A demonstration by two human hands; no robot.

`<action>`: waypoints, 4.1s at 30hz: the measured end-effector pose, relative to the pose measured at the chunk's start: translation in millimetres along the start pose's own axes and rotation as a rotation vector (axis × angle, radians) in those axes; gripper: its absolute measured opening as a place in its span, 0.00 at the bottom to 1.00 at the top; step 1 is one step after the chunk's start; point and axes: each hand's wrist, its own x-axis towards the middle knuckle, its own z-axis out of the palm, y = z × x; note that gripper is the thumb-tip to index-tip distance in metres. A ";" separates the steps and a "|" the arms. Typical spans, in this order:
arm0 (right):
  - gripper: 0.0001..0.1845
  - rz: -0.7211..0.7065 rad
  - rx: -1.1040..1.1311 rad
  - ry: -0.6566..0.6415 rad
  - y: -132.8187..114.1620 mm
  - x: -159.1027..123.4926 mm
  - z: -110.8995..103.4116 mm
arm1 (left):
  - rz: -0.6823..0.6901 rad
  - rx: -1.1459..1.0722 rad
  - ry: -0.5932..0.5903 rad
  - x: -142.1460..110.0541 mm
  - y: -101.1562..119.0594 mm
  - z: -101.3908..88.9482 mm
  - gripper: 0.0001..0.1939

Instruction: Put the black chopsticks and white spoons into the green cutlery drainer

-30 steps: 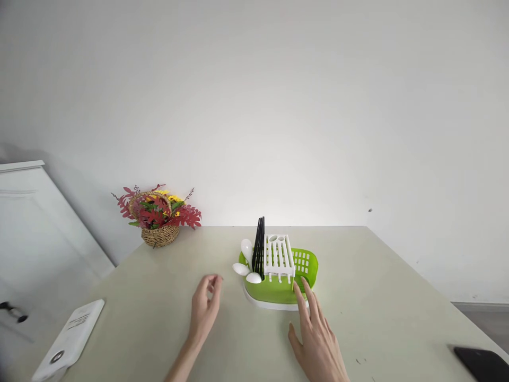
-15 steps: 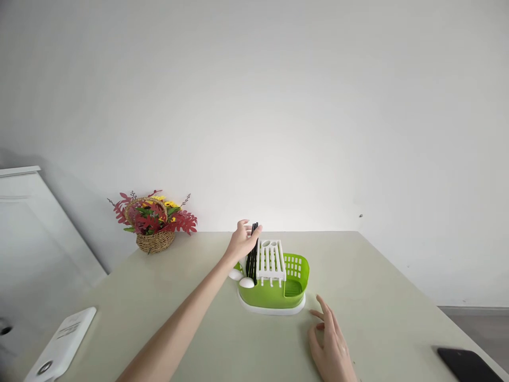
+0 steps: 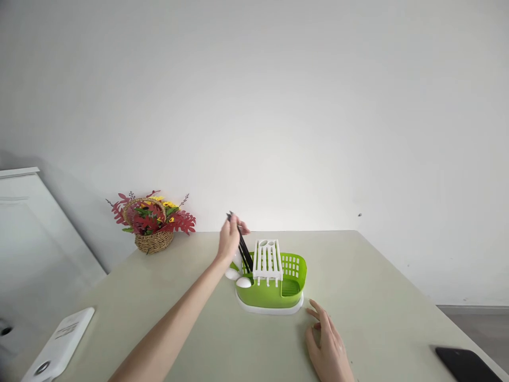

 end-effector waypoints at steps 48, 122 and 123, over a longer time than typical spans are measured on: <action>0.19 -0.186 -0.179 -0.150 16.8 2.4 -9.1 | 0.294 0.756 0.105 -51.5 -68.2 -132.4 0.15; 0.15 -0.113 -0.079 -0.129 -5.0 -0.1 -13.6 | 0.016 0.221 0.498 48.3 -18.6 -73.9 0.22; 0.15 -0.115 -0.078 -0.132 -4.8 -0.2 -13.7 | -0.003 0.207 0.492 50.7 -22.0 -81.7 0.21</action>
